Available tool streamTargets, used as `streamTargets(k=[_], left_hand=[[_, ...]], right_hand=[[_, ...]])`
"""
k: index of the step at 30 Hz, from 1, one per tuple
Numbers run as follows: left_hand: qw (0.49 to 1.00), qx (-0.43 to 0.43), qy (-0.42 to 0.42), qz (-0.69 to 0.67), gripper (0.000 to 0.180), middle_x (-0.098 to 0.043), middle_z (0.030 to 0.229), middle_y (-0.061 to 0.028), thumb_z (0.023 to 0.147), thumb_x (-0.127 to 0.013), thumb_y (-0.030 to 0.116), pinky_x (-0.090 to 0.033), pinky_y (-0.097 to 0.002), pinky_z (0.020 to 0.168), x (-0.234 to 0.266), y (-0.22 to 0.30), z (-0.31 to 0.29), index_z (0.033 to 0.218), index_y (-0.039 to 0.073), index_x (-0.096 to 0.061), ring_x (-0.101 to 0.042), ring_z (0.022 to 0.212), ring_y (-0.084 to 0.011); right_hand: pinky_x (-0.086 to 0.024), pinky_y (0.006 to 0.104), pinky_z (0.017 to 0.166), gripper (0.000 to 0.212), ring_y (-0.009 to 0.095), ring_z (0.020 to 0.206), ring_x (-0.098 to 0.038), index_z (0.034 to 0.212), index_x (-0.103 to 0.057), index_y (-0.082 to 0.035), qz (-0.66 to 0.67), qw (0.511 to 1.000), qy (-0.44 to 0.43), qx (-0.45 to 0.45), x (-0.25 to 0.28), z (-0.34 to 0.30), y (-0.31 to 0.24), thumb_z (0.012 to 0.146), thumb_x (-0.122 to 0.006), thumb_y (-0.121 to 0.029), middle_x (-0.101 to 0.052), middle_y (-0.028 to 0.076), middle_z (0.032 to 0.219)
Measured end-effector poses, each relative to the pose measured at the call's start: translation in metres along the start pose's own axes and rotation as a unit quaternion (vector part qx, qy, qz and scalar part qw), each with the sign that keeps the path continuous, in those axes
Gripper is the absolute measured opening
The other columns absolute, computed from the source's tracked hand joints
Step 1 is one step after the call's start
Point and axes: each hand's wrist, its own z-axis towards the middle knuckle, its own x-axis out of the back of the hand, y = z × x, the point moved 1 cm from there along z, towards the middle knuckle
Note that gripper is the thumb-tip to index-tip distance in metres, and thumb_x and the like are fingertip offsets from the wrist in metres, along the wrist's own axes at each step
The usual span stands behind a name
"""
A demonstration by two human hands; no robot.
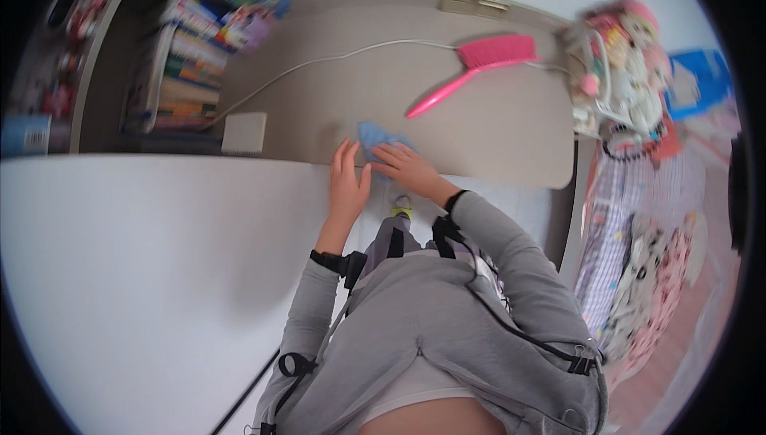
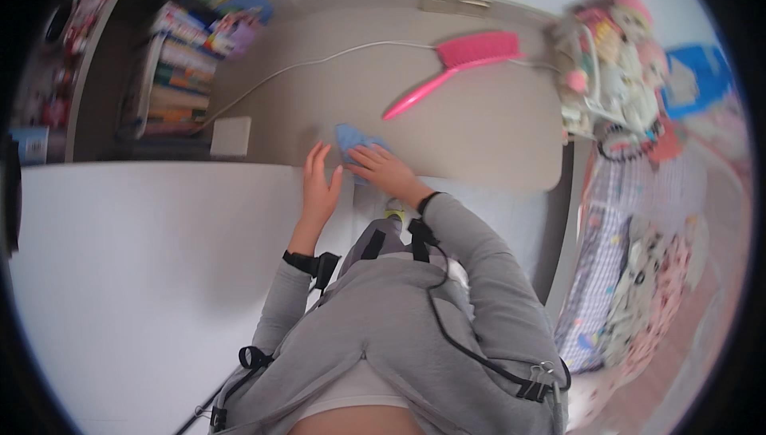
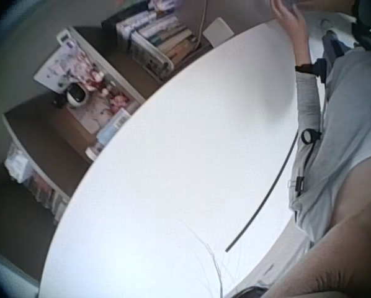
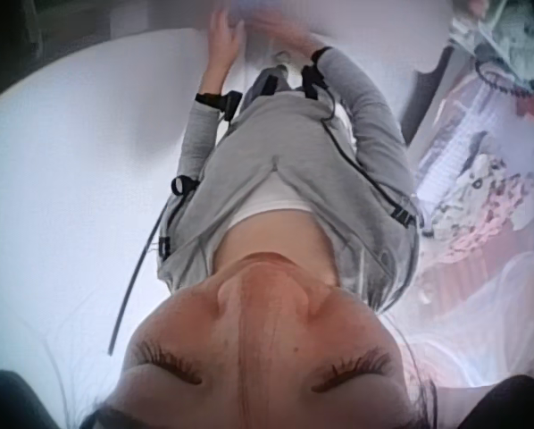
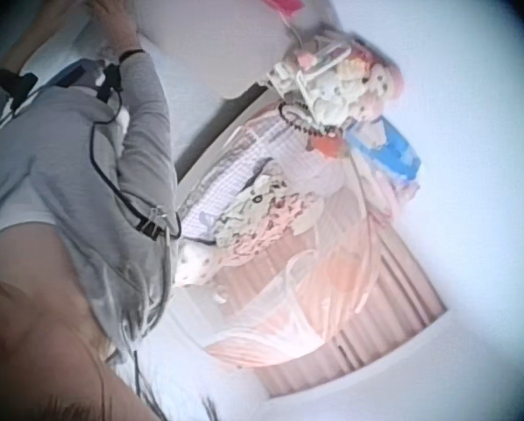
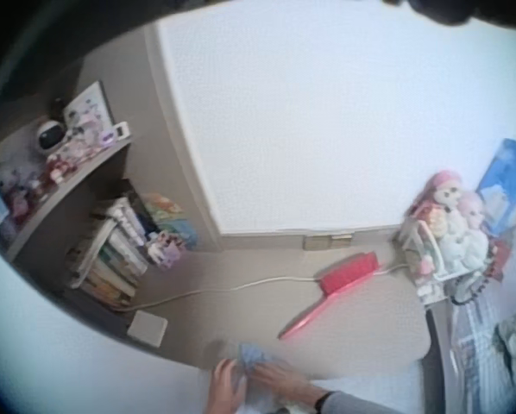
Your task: The person walks into a bedroom and cleans a desk surface. They use a pink brush to sweep the desk, then wipe it with a blue cloth. They also wipe a power strip and a white adapter with the cloth.
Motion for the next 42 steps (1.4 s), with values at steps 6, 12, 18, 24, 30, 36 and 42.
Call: streamTargets(k=[6,12,18,24,30,36,42], left_hand=[[0.976,-0.146,-0.133,-0.091,0.050,-0.040,0.145,-0.0218,0.091,-0.059,0.012,-0.035,-0.0478,0.109,-0.095,0.057,0.064,0.137,-0.001,-0.043,-0.041,0.132,-0.0409],[0.918,-0.268,-0.272,-0.107,0.049,-0.040,0.145,-0.0220,0.092,-0.059,0.012,-0.034,-0.0483,0.110,-0.198,0.130,0.069,0.136,-0.001,-0.044,-0.040,0.133,-0.0410],[0.892,-0.318,-0.317,-0.048,0.050,-0.042,0.145,-0.0196,0.091,-0.060,0.018,-0.033,-0.0488,0.110,-0.280,0.180,0.088,0.135,0.002,-0.046,-0.040,0.133,-0.0399],[0.864,-0.368,-0.335,0.078,0.051,-0.041,0.146,-0.0194,0.091,-0.060,0.024,-0.028,-0.0533,0.111,-0.363,0.230,0.098,0.136,0.003,-0.046,-0.037,0.134,-0.0390],[0.886,-0.368,-0.235,0.157,0.052,-0.038,0.147,-0.0229,0.092,-0.057,0.023,-0.023,-0.0534,0.112,-0.406,0.245,0.092,0.137,-0.001,-0.044,-0.033,0.138,-0.0397],[0.879,-0.387,-0.231,0.154,0.049,-0.036,0.148,-0.0257,0.095,-0.050,0.022,-0.025,-0.0514,0.111,-0.402,0.245,0.090,0.137,-0.003,-0.043,-0.035,0.134,-0.0414],[0.887,-0.360,-0.260,0.128,0.052,-0.035,0.148,-0.0268,0.094,-0.049,0.021,-0.022,-0.0540,0.112,-0.403,0.251,0.092,0.137,-0.006,-0.043,-0.032,0.136,-0.0442]], right_hand=[[-0.030,0.0473,0.116,0.052,0.028,0.143,-0.036,0.138,-0.050,-0.018,-0.067,0.966,0.026,-0.247,0.058,-0.172,0.043,0.087,-0.051,-0.009,-0.037,0.008,0.155],[-0.035,0.0464,0.112,0.052,0.035,0.134,-0.045,0.137,-0.050,-0.013,-0.092,0.800,0.201,-0.557,0.091,-0.322,0.062,0.087,-0.047,0.002,-0.046,0.015,0.147],[-0.045,0.0384,0.100,0.050,0.033,0.120,-0.056,0.139,-0.047,-0.013,0.055,0.528,0.519,-0.670,0.116,-0.382,0.050,0.090,-0.053,-0.001,-0.058,0.017,0.130],[-0.043,0.0380,0.103,0.043,0.030,0.122,-0.056,0.134,-0.051,-0.008,0.302,0.521,0.525,-0.602,0.100,-0.355,0.078,0.091,-0.055,-0.008,-0.059,0.016,0.128],[-0.043,0.0397,0.103,0.042,0.034,0.122,-0.055,0.133,-0.054,-0.008,0.346,0.603,0.498,-0.518,0.099,-0.366,0.117,0.091,-0.055,-0.010,-0.058,0.017,0.131],[-0.043,0.0416,0.103,0.049,0.036,0.124,-0.053,0.139,-0.050,-0.007,0.444,0.673,0.399,-0.437,0.117,-0.361,0.213,0.091,-0.056,-0.015,-0.057,0.019,0.133],[-0.038,0.0328,0.107,0.062,0.024,0.129,-0.049,0.148,-0.039,-0.004,0.742,0.441,0.336,-0.377,0.103,-0.361,0.244,0.103,-0.041,-0.048,-0.051,0.013,0.143]])
